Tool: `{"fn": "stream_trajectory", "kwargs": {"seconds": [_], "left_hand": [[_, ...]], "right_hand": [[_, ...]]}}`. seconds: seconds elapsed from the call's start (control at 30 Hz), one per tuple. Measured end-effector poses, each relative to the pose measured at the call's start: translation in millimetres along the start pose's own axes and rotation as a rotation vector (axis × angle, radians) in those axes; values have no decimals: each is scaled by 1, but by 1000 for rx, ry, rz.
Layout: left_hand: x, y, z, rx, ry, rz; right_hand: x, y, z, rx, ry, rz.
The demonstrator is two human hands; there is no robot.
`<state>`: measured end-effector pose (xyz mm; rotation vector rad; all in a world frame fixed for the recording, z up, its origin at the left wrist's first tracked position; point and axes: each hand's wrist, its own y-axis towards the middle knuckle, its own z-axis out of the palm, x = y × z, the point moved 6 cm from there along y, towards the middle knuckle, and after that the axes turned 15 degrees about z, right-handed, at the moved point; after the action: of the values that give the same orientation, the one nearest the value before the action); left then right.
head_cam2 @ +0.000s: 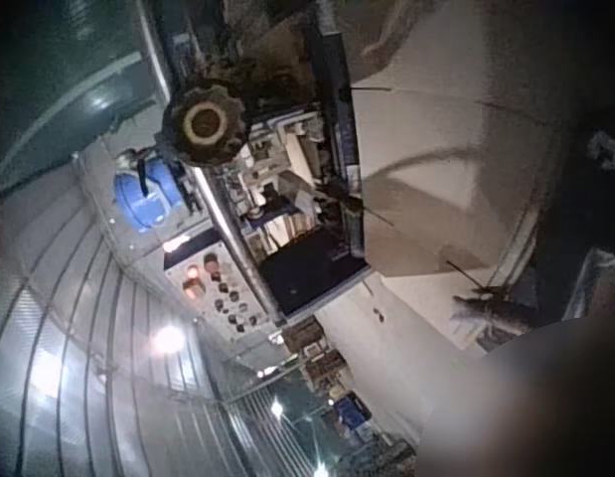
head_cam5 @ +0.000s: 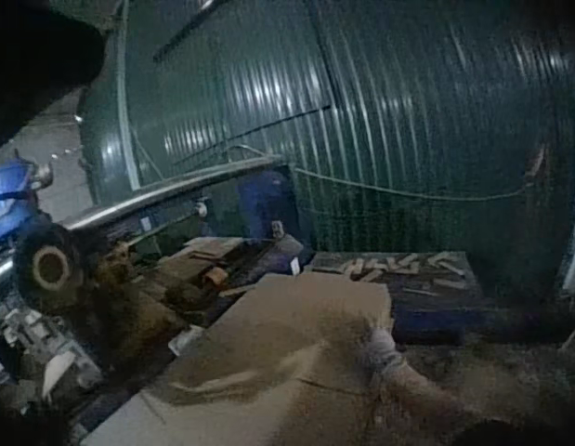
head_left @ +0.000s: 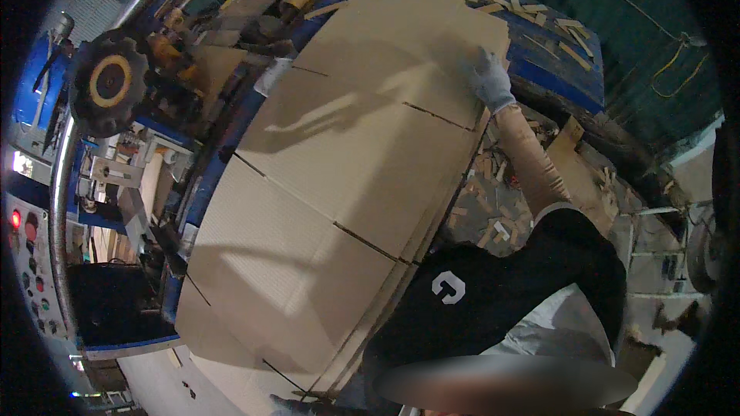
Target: The person repeatedly picks up flat cardboard sheets, folds them along pre-scored lines, and stacks the formed boxes on a workbench. The process is continuous and repetitive, with the person handling each box individually.
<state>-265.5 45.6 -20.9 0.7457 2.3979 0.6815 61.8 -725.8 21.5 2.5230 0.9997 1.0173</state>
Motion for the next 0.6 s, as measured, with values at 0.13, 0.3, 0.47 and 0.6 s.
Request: {"fn": "stream_trajectory", "kwargs": {"seconds": [0.13,0.3,0.47,0.6], "left_hand": [[80,-24,6,-33,-28,-293],[55,-13,-69,-317,-565,-316],[3,10,-146,-669,-1163,-141],[23,42,-111,-391,-1051,-121]], "right_hand": [[-1,1,22,238,-47,-40],[4,20,39,230,-166,-63],[-43,70,34,-104,837,219],[-25,90,34,392,1060,340]]}}
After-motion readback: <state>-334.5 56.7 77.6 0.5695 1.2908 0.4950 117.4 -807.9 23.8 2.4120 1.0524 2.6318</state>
